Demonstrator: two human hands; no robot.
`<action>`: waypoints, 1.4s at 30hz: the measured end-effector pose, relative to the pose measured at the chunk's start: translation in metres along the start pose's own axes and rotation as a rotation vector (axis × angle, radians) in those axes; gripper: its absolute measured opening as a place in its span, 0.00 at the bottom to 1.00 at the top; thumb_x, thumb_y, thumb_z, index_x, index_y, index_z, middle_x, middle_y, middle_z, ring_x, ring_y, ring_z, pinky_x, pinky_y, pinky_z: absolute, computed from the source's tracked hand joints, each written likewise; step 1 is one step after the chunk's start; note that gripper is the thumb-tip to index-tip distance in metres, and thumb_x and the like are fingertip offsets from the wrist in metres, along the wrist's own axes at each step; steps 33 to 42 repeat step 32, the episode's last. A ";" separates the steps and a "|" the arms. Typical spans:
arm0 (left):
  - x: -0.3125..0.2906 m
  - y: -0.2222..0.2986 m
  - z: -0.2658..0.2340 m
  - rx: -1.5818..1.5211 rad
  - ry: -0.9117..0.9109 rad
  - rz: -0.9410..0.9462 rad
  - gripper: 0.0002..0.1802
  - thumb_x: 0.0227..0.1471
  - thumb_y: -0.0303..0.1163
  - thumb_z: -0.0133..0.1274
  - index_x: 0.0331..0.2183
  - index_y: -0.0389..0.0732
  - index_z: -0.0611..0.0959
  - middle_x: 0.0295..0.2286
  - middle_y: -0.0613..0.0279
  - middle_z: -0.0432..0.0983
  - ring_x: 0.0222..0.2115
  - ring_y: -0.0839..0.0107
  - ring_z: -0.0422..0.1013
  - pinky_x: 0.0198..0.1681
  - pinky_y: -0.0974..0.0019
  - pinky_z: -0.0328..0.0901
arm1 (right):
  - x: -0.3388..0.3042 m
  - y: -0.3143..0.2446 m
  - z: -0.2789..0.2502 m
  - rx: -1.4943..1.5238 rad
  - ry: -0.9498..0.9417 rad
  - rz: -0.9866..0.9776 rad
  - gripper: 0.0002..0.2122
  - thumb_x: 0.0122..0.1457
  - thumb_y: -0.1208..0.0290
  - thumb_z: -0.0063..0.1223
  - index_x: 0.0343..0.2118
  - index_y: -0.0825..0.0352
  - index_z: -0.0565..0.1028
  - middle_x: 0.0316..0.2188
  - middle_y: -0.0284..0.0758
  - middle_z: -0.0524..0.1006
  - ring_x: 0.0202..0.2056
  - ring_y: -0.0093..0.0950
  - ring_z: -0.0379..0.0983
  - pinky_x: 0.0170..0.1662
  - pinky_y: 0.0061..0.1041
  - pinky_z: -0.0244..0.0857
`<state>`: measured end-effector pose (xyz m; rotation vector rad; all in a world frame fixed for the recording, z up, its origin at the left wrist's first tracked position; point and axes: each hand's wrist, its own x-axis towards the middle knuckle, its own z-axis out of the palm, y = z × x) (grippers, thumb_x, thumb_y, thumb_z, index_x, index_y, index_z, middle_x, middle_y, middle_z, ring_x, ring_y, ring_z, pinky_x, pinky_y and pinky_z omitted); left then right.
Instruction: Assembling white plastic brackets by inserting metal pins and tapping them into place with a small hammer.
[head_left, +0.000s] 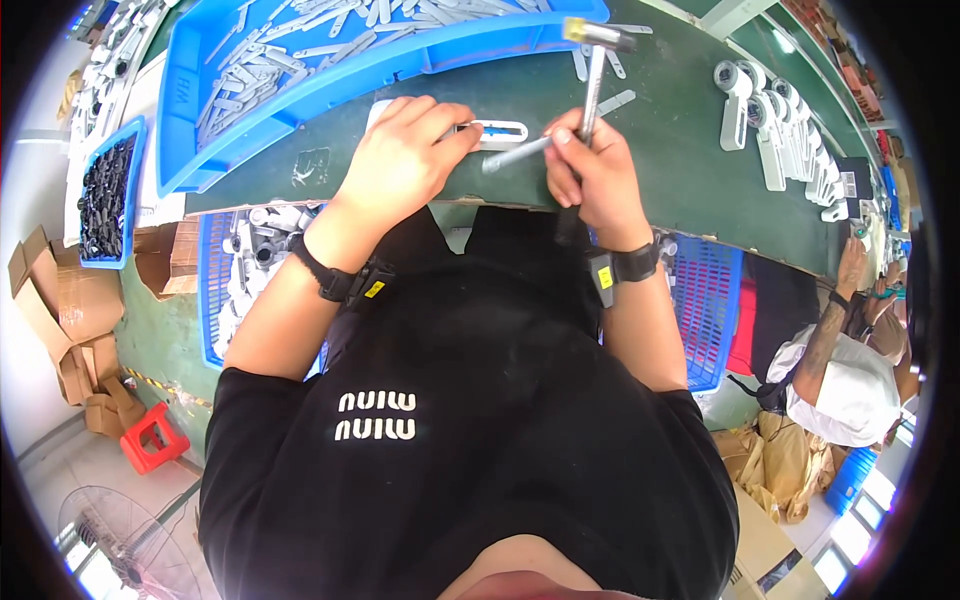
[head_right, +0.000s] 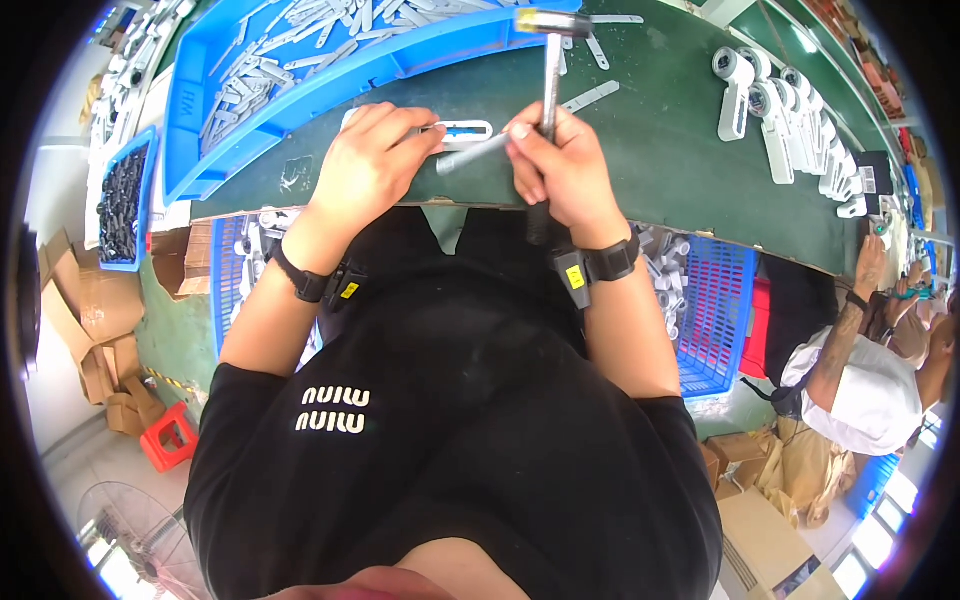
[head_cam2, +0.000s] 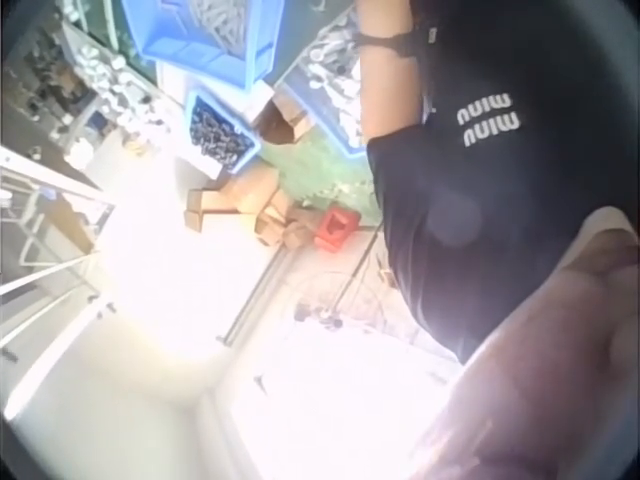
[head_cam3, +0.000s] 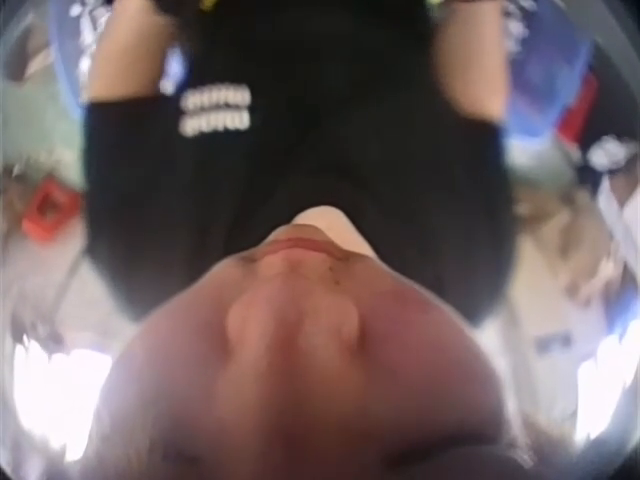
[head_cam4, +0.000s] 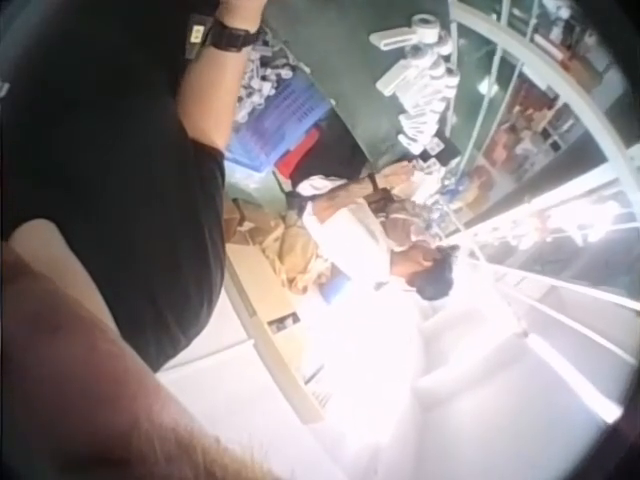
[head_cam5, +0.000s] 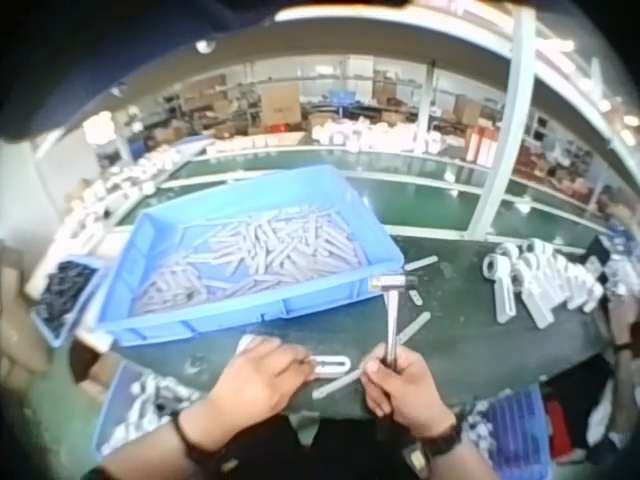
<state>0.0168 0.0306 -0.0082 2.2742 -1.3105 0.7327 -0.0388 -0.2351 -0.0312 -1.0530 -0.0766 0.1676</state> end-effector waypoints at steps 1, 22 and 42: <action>-0.001 -0.001 0.000 -0.004 -0.005 0.014 0.12 0.49 0.26 0.69 0.39 0.42 0.89 0.41 0.63 0.84 0.34 0.62 0.77 0.42 0.58 0.72 | 0.000 0.001 0.003 -0.003 -0.001 -0.002 0.06 0.74 0.72 0.56 0.42 0.69 0.76 0.33 0.36 0.79 0.14 0.15 0.62 0.19 0.21 0.60; 0.006 0.005 -0.003 -0.152 0.041 -0.117 0.08 0.51 0.26 0.69 0.35 0.39 0.88 0.38 0.64 0.84 0.32 0.60 0.77 0.37 0.59 0.72 | -0.009 0.002 0.041 -0.881 0.020 -0.386 0.02 0.66 0.80 0.60 0.38 0.71 0.77 0.49 0.38 0.87 0.34 0.23 0.77 0.38 0.26 0.71; 0.009 0.009 -0.018 -0.158 -0.071 -0.225 0.20 0.51 0.30 0.70 0.47 0.42 0.87 0.38 0.61 0.85 0.39 0.57 0.80 0.57 0.51 0.72 | -0.021 0.014 0.033 -0.479 0.229 -0.285 0.02 0.70 0.78 0.61 0.40 0.69 0.81 0.46 0.34 0.79 0.21 0.14 0.71 0.22 0.17 0.64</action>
